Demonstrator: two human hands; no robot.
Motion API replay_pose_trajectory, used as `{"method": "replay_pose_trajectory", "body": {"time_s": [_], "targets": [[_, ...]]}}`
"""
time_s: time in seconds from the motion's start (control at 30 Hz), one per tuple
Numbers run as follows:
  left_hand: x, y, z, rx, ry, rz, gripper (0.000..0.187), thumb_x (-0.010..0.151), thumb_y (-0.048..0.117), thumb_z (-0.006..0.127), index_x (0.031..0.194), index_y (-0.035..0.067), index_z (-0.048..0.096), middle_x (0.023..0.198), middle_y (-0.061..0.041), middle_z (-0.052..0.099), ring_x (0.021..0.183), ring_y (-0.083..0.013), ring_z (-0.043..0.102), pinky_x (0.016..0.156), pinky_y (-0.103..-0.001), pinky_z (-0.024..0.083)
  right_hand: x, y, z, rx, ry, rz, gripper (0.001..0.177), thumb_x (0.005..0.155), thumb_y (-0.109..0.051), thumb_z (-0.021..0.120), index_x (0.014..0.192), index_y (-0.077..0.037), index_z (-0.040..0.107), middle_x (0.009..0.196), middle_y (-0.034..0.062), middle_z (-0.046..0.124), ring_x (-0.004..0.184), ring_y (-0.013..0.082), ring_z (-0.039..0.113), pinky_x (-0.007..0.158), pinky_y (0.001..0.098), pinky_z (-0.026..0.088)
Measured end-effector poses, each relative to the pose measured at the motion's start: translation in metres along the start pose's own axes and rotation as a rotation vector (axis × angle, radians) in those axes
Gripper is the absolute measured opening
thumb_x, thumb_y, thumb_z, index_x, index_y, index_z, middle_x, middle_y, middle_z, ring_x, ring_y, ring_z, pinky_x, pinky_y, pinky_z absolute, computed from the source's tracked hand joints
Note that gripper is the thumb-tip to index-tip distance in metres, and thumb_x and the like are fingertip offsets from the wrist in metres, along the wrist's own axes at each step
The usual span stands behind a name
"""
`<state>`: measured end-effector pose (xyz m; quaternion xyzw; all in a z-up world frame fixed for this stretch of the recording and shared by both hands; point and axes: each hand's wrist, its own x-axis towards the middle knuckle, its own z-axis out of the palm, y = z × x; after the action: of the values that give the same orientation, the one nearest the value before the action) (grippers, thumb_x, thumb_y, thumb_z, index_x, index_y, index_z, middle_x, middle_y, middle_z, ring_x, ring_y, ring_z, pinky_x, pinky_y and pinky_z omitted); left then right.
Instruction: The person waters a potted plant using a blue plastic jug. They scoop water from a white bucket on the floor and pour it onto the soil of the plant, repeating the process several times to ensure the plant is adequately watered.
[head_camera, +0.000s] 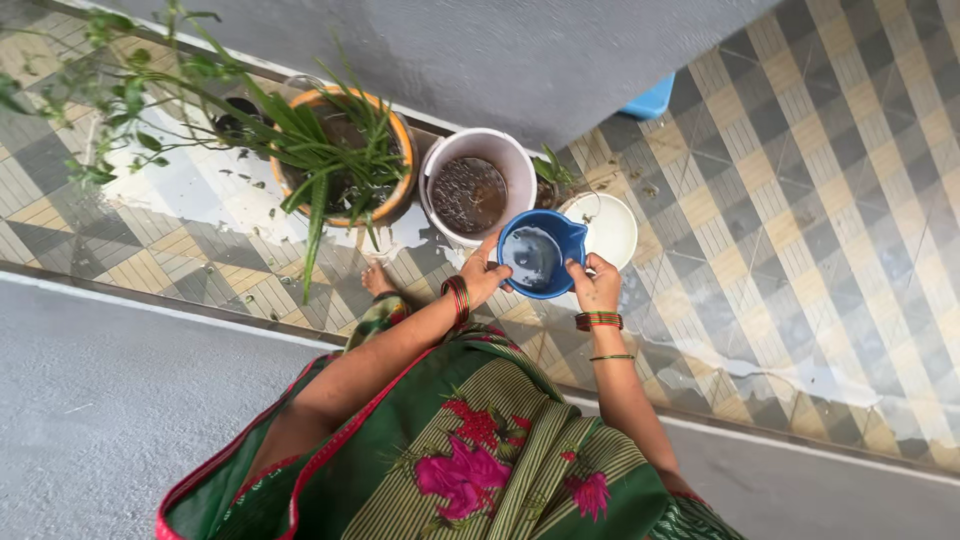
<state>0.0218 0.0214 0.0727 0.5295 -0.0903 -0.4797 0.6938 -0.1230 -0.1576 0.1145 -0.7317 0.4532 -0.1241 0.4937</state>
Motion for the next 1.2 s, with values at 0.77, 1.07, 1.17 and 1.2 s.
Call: {"method": "replay_pose_trajectory", "body": {"time_s": [0.77,1.07,1.17,1.2], "targets": [[-0.035,0.099,-0.237,-0.215,0.368,0.01,0.041,0.101,0.042,0.052,0.134,0.019,0.061,0.112,0.0,0.065,0.087,-0.0098,0.06,0.079,-0.03,0.052,0.008,-0.221,0.169,0.168,-0.305,-0.226,0.027,0.091,-0.011,0.072,0.069,-0.005,0.058,0.067,-0.007,0.057,0.059,0.0011,0.047,0.053,0.0214,0.035],[-0.078,0.157,-0.276,-0.956,0.064,0.324,0.06,0.108,0.054,0.046,0.142,0.006,0.054,0.133,-0.013,0.064,0.122,-0.029,0.063,0.111,-0.051,0.048,-0.004,-0.303,0.262,0.156,-0.517,-0.408,0.027,0.09,-0.013,0.072,0.069,-0.008,0.056,0.067,-0.0101,0.049,0.063,0.0012,0.04,0.055,0.0228,0.032],[-0.104,0.183,-0.281,-1.044,0.046,0.362,0.068,0.104,0.062,0.045,0.143,0.007,0.053,0.137,-0.014,0.062,0.126,-0.0322,0.061,0.111,-0.054,0.047,-0.005,-0.324,0.29,0.2,-0.606,-0.488,0.031,0.091,-0.013,0.073,0.069,-0.007,0.053,0.069,-0.0105,0.047,0.065,0.0015,0.039,0.057,0.0228,0.032],[-0.112,0.191,-0.283,-1.089,0.035,0.359,0.071,0.102,0.065,0.044,0.143,0.009,0.053,0.139,-0.014,0.061,0.126,-0.0329,0.061,0.11,-0.055,0.048,-0.004,-0.331,0.299,0.199,-0.634,-0.501,0.031,0.091,-0.013,0.073,0.069,-0.007,0.052,0.069,-0.0105,0.046,0.065,0.0013,0.039,0.057,0.0227,0.031]]}}
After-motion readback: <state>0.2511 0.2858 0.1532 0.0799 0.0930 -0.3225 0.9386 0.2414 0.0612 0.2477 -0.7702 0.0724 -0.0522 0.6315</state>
